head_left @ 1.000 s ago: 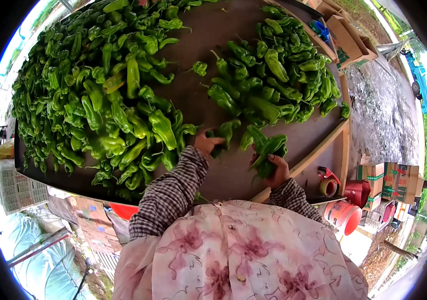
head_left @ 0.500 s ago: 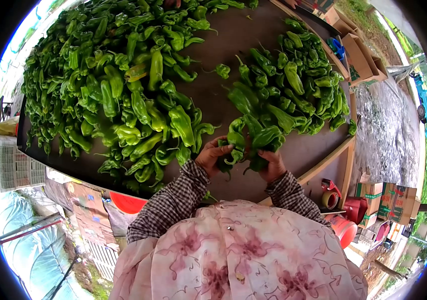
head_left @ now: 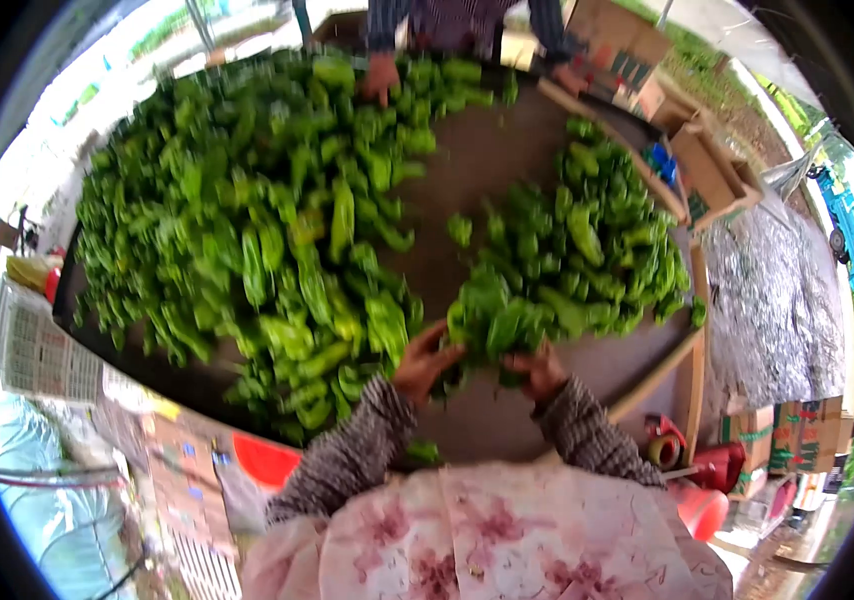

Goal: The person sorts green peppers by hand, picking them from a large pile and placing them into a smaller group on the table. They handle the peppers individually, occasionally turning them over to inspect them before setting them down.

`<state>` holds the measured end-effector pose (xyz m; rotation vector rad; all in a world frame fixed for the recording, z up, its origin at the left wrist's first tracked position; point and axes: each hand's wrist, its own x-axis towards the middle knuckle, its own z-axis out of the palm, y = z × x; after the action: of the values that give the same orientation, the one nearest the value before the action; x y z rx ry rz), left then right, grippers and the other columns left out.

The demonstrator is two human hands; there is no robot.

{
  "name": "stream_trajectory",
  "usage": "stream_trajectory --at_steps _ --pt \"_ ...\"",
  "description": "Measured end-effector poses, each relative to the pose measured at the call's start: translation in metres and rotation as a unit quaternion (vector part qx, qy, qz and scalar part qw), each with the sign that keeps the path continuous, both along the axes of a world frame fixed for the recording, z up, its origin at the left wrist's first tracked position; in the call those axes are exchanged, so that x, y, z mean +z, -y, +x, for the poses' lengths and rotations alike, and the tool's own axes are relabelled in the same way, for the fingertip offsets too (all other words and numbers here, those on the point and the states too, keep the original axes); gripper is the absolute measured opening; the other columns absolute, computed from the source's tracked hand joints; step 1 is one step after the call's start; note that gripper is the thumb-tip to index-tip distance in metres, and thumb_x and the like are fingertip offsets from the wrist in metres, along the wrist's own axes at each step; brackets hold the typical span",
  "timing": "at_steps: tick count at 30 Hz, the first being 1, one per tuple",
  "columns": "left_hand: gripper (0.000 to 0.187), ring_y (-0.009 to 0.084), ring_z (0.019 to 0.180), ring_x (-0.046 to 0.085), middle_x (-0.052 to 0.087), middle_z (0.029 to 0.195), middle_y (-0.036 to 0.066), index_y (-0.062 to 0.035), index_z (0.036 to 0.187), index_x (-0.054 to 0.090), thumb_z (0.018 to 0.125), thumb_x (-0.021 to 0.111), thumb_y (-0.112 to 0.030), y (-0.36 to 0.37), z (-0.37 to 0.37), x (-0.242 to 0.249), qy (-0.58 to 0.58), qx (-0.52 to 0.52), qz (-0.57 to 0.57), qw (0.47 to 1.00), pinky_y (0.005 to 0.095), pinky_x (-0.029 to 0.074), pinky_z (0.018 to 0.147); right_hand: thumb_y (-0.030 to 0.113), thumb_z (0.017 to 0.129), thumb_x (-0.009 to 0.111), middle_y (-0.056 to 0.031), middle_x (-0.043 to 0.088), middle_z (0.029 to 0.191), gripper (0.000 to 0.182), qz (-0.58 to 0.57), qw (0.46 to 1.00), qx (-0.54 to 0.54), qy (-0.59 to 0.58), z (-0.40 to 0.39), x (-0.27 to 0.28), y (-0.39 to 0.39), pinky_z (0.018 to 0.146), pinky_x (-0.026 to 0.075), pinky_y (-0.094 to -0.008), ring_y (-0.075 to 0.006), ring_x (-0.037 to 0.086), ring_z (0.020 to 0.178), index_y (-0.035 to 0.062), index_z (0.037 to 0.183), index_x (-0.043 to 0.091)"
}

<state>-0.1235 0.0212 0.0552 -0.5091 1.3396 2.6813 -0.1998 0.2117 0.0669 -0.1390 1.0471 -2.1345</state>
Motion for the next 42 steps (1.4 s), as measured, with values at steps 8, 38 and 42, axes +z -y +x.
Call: stream_trajectory --at_steps 8,38,42 --pt "0.053 0.0155 0.107 0.054 0.052 0.124 0.006 -0.0059 0.135 0.040 0.086 0.056 0.002 0.004 -0.051 0.043 -0.005 -0.059 -0.100 0.993 0.0265 0.048 0.084 0.000 0.067 0.075 -0.0051 0.056 0.115 0.066 -0.013 0.998 0.014 -0.054 -0.030 0.019 0.036 0.094 0.043 -0.0340 -0.0186 0.052 0.110 0.0060 0.126 0.045" --pt "0.038 0.0155 0.096 0.060 0.060 0.114 0.006 -0.0023 0.130 0.045 0.092 0.046 -0.002 0.008 -0.155 0.011 -0.058 0.049 0.042 0.996 0.0299 0.052 0.081 0.018 0.074 0.070 -0.0150 0.053 0.122 0.061 -0.192 0.969 0.076 0.136 -0.121 -0.009 0.031 0.093 0.041 -0.0590 -0.0328 0.050 0.114 0.0032 0.127 0.044" --pt "0.035 0.0164 0.102 0.059 0.059 0.116 0.007 -0.0041 0.130 0.046 0.096 0.041 -0.011 -0.003 -0.159 0.019 0.075 0.116 -0.009 0.990 0.0284 0.050 0.084 0.018 0.074 0.070 -0.0154 0.056 0.118 0.059 -0.187 0.971 0.085 0.119 -0.122 -0.019 0.041 0.090 0.045 -0.0545 -0.0330 0.055 0.108 0.0030 0.125 0.046"
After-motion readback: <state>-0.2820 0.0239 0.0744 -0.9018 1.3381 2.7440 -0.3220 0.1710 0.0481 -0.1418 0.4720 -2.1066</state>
